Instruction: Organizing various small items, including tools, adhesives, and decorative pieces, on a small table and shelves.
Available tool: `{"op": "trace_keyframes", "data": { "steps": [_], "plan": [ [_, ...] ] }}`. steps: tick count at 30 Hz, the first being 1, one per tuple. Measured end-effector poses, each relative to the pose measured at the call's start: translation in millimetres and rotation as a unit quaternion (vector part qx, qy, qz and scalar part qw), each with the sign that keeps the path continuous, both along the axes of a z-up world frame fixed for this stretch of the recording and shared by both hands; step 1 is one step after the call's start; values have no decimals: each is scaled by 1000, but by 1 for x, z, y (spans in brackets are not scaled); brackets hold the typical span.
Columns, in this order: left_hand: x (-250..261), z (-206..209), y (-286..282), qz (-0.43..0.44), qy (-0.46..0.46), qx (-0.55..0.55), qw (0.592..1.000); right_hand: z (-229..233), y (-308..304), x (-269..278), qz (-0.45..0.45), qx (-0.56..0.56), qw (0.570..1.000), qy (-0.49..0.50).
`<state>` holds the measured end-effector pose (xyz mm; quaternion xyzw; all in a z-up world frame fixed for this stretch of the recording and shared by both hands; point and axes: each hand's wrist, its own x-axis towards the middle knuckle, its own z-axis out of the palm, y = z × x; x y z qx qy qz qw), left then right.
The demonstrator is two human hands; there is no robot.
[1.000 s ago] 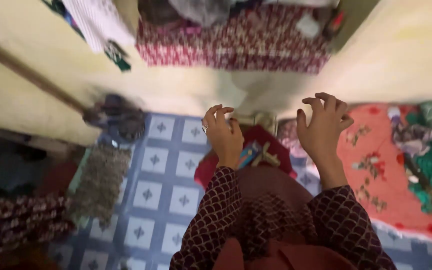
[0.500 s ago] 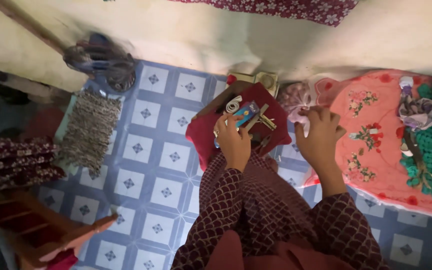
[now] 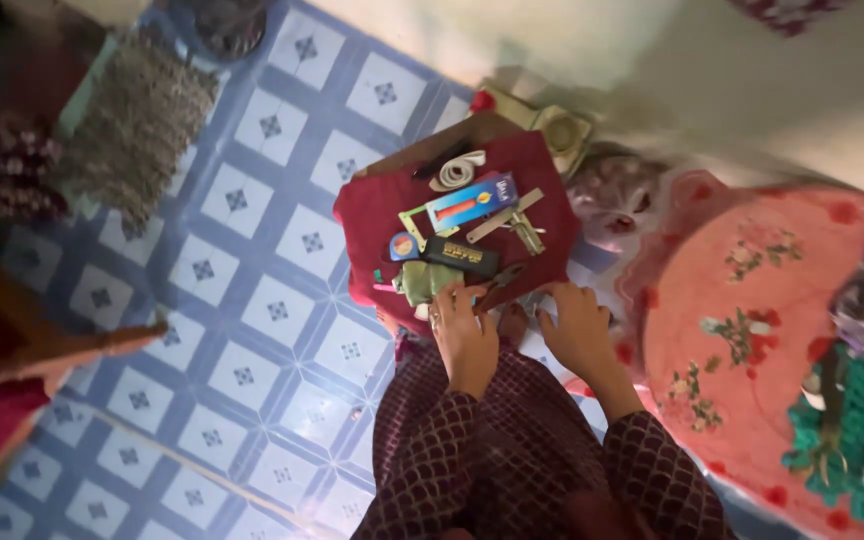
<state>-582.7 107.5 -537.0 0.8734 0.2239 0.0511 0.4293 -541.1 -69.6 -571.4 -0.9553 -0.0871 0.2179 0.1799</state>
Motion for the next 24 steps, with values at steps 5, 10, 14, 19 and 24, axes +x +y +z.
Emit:
{"op": "trace_keyframes", "data": {
  "steps": [5,10,14,19,24],
  "plan": [
    [-27,-69,-5,55,70,3,996,-95,-5,4,78,30,996,20],
    [-34,-125,7,89,111,-33,989,-136,28,17,108,32,990,85],
    [-28,-165,24,68,91,6,993,-172,63,30,128,106,985,36],
    [-12,-192,48,30,76,14,997,-213,98,43,165,71,982,-59],
    [-6,-203,67,-16,99,-15,995,-260,101,40,224,-71,968,-88]
  ]
}}
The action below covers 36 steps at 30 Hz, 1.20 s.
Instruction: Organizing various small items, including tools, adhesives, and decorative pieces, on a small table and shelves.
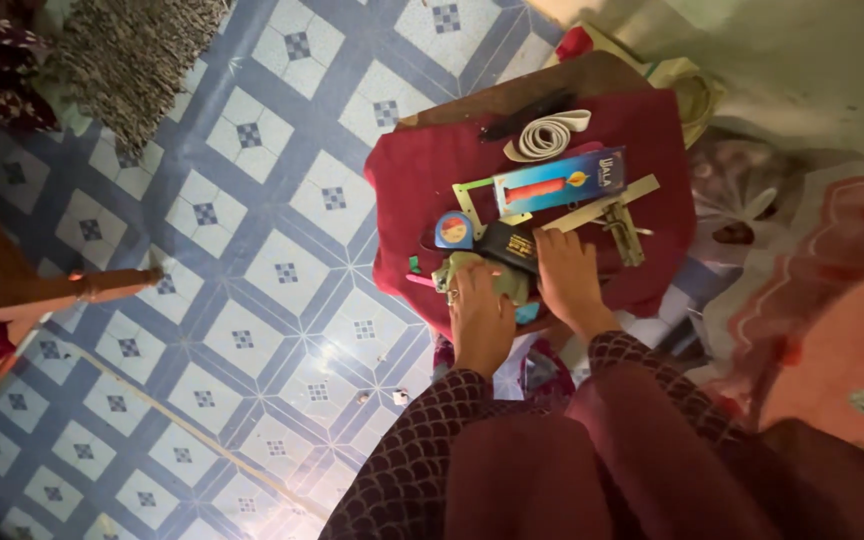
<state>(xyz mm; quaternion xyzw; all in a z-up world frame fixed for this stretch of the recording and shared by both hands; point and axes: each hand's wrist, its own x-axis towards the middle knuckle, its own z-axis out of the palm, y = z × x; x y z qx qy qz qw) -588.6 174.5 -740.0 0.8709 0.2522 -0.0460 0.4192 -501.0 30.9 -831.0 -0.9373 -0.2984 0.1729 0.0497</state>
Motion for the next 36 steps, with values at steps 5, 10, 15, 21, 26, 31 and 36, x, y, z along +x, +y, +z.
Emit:
{"op": "trace_keyframes", "data": {
  "steps": [5,10,15,21,26,31,36],
  "plan": [
    [-8,4,16,-15,3,-17,1000,37,6,15,29,-2,999,22],
    [-15,-12,27,-30,6,-10,999,13,-9,44,43,167,984,52],
    [-7,-11,36,-47,-37,-2,998,44,15,86,-37,127,990,-39],
    [-3,-12,39,-51,-54,1,997,4,7,103,60,5,987,-150],
    [-11,-20,27,-42,-36,2,998,30,2,103,48,-12,992,-112],
    [-3,-5,26,-23,-4,-26,999,57,-9,87,-6,93,993,-76],
    [23,36,31,31,-56,-55,996,85,-4,64,12,186,982,-9]
  ]
}}
